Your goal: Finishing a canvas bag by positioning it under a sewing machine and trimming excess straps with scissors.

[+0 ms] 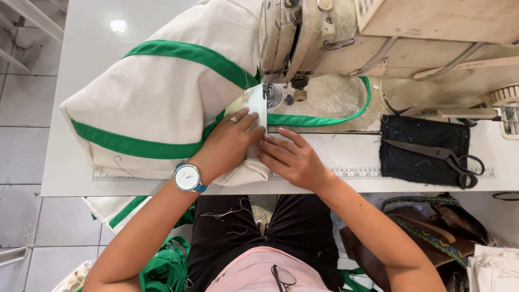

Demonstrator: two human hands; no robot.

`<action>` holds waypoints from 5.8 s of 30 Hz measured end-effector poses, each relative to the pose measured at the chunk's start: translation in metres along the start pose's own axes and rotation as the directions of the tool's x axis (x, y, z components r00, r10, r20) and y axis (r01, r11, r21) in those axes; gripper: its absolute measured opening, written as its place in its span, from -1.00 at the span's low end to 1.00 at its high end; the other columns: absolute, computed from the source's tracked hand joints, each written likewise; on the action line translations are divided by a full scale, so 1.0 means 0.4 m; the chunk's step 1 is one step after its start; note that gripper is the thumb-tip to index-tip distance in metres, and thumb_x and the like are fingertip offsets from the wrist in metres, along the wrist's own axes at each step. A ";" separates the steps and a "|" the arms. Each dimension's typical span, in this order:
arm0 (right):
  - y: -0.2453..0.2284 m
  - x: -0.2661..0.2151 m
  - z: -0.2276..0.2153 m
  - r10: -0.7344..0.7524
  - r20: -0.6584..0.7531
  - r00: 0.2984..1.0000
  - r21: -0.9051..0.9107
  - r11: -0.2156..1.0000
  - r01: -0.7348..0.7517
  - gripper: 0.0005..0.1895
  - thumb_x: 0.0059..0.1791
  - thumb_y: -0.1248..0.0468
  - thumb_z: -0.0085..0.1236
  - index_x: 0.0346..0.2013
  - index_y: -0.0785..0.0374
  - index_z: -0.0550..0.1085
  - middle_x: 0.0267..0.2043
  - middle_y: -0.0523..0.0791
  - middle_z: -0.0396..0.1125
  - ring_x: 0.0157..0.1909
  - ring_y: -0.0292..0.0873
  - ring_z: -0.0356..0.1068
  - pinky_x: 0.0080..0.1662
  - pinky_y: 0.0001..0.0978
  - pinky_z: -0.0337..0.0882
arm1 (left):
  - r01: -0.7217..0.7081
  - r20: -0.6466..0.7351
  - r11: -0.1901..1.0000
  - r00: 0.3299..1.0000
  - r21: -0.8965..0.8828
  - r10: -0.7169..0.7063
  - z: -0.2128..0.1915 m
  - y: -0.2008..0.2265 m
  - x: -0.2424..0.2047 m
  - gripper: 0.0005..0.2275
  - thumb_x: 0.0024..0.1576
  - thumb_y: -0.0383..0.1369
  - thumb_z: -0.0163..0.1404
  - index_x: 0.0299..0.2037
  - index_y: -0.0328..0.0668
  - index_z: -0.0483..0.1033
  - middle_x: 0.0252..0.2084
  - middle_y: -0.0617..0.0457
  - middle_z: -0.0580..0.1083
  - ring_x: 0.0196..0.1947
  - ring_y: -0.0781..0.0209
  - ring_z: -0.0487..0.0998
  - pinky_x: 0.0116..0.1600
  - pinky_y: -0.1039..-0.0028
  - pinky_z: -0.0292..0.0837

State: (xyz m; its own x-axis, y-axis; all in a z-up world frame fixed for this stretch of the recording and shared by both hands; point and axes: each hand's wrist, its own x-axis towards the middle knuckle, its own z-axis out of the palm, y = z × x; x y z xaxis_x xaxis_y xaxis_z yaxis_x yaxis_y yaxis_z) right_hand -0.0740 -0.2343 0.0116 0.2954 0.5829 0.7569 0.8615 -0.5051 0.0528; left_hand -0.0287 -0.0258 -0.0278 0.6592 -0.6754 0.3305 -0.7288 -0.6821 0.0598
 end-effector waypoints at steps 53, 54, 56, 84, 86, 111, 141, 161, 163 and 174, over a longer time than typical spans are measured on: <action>-0.048 0.014 -0.033 0.112 -0.084 0.990 0.051 0.993 -0.108 -0.77 0.13 0.37 0.03 -0.08 0.14 0.64 -0.01 -0.06 0.54 0.05 -0.05 0.55 0.13 -0.06 0.49 | -0.287 -0.090 0.939 0.957 -0.189 0.274 -0.124 -0.025 -0.004 -0.84 0.14 -0.49 -0.07 -0.14 -0.20 0.54 -0.14 -0.01 0.50 -0.02 -0.07 0.59 0.11 0.30 0.52; -0.046 0.014 -0.032 0.110 -0.082 0.991 0.048 0.993 -0.106 -0.77 0.13 0.37 0.03 -0.08 0.14 0.64 -0.01 -0.06 0.54 0.05 -0.05 0.55 0.13 -0.06 0.49 | -0.288 -0.093 0.939 0.957 -0.189 0.275 -0.125 -0.029 -0.002 -0.84 0.14 -0.49 -0.07 -0.14 -0.20 0.54 -0.14 -0.01 0.50 -0.02 -0.07 0.59 0.11 0.30 0.52; -0.045 0.011 -0.031 0.092 -0.035 0.995 0.072 0.993 -0.089 -0.77 0.14 0.36 0.01 -0.11 0.14 0.64 0.03 -0.05 0.53 0.10 -0.04 0.53 0.20 0.04 0.44 | -0.218 -0.007 0.932 0.974 -0.289 0.225 -0.123 -0.033 0.003 -0.88 0.08 -0.43 -0.04 -0.21 -0.13 0.51 -0.22 0.01 0.45 -0.20 -0.09 0.60 -0.06 0.26 0.55; 0.104 -0.008 0.020 0.108 0.255 0.961 0.185 0.970 -0.158 -0.71 0.16 0.35 -0.14 -0.07 0.14 0.60 0.05 -0.16 0.53 0.15 -0.17 0.50 0.37 -0.03 0.23 | -0.093 -0.006 0.893 0.995 -0.440 0.101 -0.006 -0.157 0.102 -0.81 0.12 -0.20 0.08 -0.22 -0.10 0.62 0.03 -0.06 0.53 0.13 -0.18 0.50 0.14 0.16 0.44; 0.127 -0.016 0.032 0.111 0.269 0.957 0.181 0.970 -0.163 -0.69 0.18 0.28 -0.14 0.01 0.06 0.60 0.11 -0.19 0.51 0.21 -0.23 0.47 0.42 -0.09 0.13 | -0.095 -0.022 0.889 0.995 -0.448 0.096 0.018 -0.182 0.119 -0.84 0.10 -0.24 0.07 -0.29 -0.14 0.58 -0.01 -0.06 0.54 0.11 -0.18 0.50 0.11 0.13 0.48; 0.174 -0.051 0.092 0.307 0.354 0.884 0.261 0.875 -0.408 -0.70 0.10 0.39 0.06 0.09 0.10 0.57 0.25 -0.19 0.42 0.38 -0.17 0.32 0.41 -0.04 0.06 | 0.180 0.386 -0.342 0.475 -0.922 -0.791 -0.287 -0.333 0.298 -0.49 -0.02 0.05 -0.29 -0.24 -0.25 0.48 -0.27 -0.12 0.63 -0.22 0.05 0.72 -0.15 0.37 0.73; 0.182 -0.082 0.127 0.303 0.249 0.920 0.151 0.926 -0.346 -0.82 0.08 0.26 0.04 -0.11 0.01 0.58 0.18 -0.29 0.47 0.31 -0.31 0.36 0.34 -0.24 0.12 | -0.136 0.189 0.796 0.982 0.590 0.028 -0.215 -0.009 -0.083 -0.81 0.08 -0.33 -0.02 -0.47 -0.22 0.62 -0.51 -0.17 0.48 -0.33 -0.25 0.60 0.20 -0.57 0.03; 0.118 -0.066 0.107 0.148 0.201 0.968 -0.154 0.981 -0.118 -0.64 0.03 0.19 0.13 0.12 0.11 0.55 0.16 -0.06 0.46 0.26 -0.06 0.41 0.33 0.00 0.18 | -0.263 -0.187 0.898 0.920 0.353 0.343 -0.118 -0.091 0.022 -0.83 0.22 -0.36 -0.07 -0.02 0.02 0.50 0.01 -0.09 0.43 -0.10 -0.07 0.54 -0.11 0.29 0.40; 0.095 -0.060 0.096 0.084 0.133 0.988 -0.176 0.983 -0.060 -0.72 0.03 0.21 0.11 0.03 0.11 0.56 0.06 -0.07 0.46 0.17 -0.05 0.44 0.29 0.03 0.25 | -0.249 -0.107 0.952 0.957 0.177 0.270 -0.111 -0.061 0.007 -0.84 0.21 -0.37 -0.05 -0.02 -0.03 0.47 -0.12 -0.04 0.42 -0.19 -0.07 0.55 -0.19 0.31 0.44; -0.001 0.011 0.024 -0.008 -0.053 0.999 -0.124 0.992 0.002 -0.94 0.06 0.29 0.22 -0.22 0.12 0.62 -0.17 -0.09 0.51 -0.06 -0.08 0.55 0.16 -0.04 0.48 | 0.134 0.360 0.987 0.928 -0.093 -0.093 -0.107 -0.026 0.072 -0.75 0.14 -0.21 -0.18 -0.18 -0.25 0.34 -0.34 -0.16 0.45 -0.46 -0.32 0.61 -0.40 0.06 0.49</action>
State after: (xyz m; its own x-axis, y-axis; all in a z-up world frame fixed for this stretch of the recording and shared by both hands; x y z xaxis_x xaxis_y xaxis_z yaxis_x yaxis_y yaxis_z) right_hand -0.0690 -0.2256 0.0085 0.2660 0.5525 0.7899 0.8042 -0.5790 0.1342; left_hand -0.0100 -0.0259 0.0214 0.7461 -0.6647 -0.0381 -0.6476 -0.7378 0.1906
